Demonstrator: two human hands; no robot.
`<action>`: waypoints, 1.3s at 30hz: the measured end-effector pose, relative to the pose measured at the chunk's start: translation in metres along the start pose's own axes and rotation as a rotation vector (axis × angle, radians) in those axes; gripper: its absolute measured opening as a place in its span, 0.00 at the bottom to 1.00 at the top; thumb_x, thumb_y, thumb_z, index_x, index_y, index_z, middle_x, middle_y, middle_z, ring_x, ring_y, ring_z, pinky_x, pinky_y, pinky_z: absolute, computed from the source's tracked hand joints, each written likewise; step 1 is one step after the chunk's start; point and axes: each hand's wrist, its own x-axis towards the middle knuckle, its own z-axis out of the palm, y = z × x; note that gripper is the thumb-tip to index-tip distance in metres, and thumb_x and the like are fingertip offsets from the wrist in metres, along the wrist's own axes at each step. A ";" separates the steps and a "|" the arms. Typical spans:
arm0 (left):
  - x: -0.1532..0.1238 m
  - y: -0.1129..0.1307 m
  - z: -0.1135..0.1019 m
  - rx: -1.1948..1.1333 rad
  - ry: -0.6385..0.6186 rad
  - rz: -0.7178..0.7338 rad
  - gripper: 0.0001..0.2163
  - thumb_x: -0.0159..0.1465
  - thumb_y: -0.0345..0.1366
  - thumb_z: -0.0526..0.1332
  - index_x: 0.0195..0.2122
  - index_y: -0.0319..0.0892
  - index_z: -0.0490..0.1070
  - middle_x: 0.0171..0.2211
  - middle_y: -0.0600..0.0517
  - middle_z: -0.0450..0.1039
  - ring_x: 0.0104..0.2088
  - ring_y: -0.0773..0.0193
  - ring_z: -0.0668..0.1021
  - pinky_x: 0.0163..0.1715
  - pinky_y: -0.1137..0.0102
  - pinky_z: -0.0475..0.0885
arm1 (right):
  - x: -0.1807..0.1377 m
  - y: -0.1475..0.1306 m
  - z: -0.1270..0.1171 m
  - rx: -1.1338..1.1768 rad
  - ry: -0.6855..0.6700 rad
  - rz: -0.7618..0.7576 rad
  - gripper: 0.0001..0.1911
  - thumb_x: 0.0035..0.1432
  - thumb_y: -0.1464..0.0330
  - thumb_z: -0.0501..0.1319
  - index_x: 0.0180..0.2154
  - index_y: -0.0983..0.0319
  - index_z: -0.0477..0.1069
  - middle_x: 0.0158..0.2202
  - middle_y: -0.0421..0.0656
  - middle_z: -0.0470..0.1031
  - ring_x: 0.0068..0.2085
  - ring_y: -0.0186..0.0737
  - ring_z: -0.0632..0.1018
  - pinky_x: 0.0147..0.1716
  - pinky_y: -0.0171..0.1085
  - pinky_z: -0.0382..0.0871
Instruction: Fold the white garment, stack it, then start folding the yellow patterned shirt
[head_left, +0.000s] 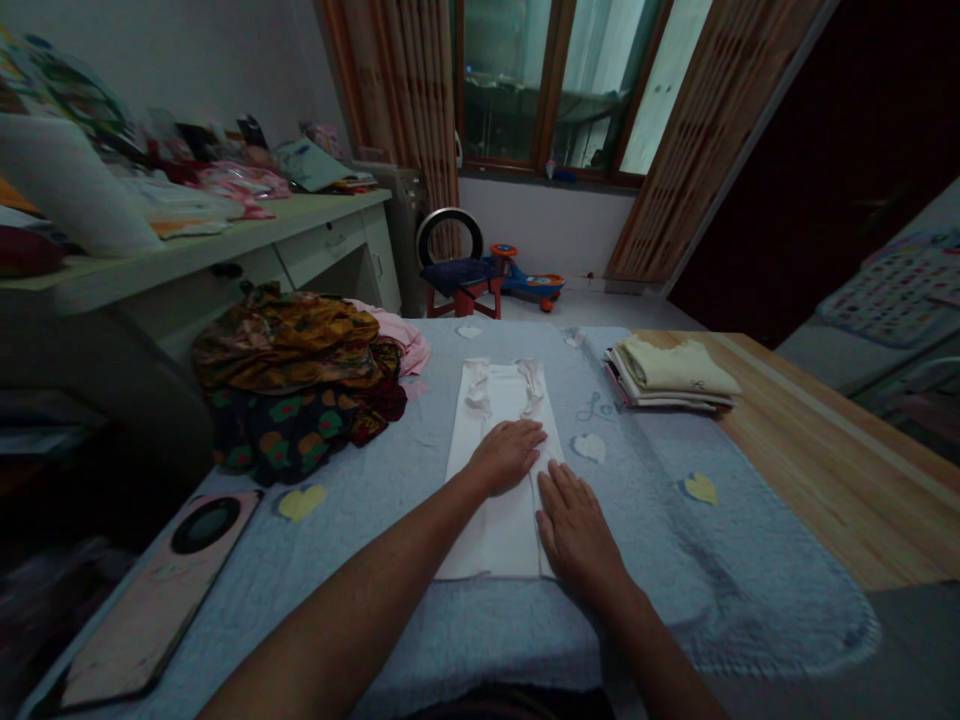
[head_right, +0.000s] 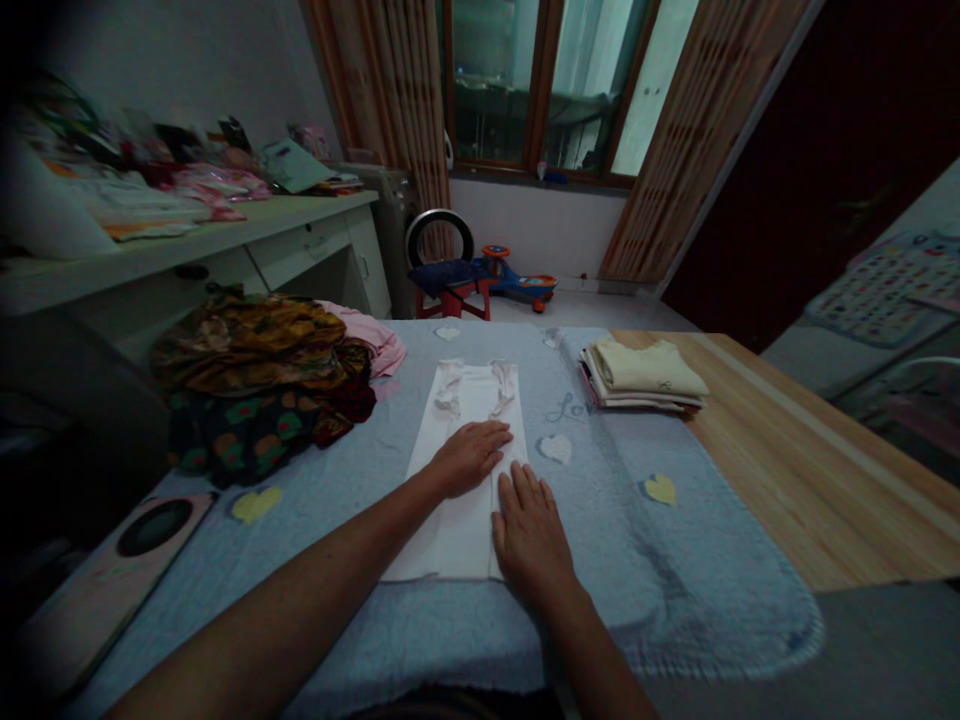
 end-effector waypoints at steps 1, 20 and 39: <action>0.000 0.000 0.000 0.001 -0.001 0.000 0.19 0.70 0.38 0.50 0.60 0.45 0.66 0.65 0.49 0.63 0.65 0.61 0.64 0.64 0.59 0.57 | 0.000 0.000 0.000 -0.002 0.004 -0.010 0.25 0.64 0.68 0.52 0.62 0.67 0.64 0.67 0.55 0.59 0.67 0.53 0.60 0.63 0.55 0.58; 0.000 0.000 0.000 0.000 0.003 -0.008 0.18 0.70 0.37 0.50 0.60 0.46 0.66 0.65 0.50 0.64 0.65 0.62 0.64 0.64 0.60 0.57 | 0.000 -0.003 -0.011 0.133 0.078 -0.155 0.20 0.67 0.73 0.50 0.57 0.66 0.70 0.60 0.53 0.70 0.61 0.46 0.70 0.60 0.48 0.68; 0.001 -0.004 0.006 0.011 0.013 0.002 0.18 0.70 0.37 0.51 0.60 0.45 0.66 0.65 0.50 0.64 0.65 0.60 0.64 0.64 0.59 0.56 | -0.001 -0.004 -0.014 0.286 0.103 -0.179 0.17 0.66 0.74 0.54 0.52 0.63 0.74 0.56 0.51 0.74 0.58 0.44 0.74 0.57 0.47 0.71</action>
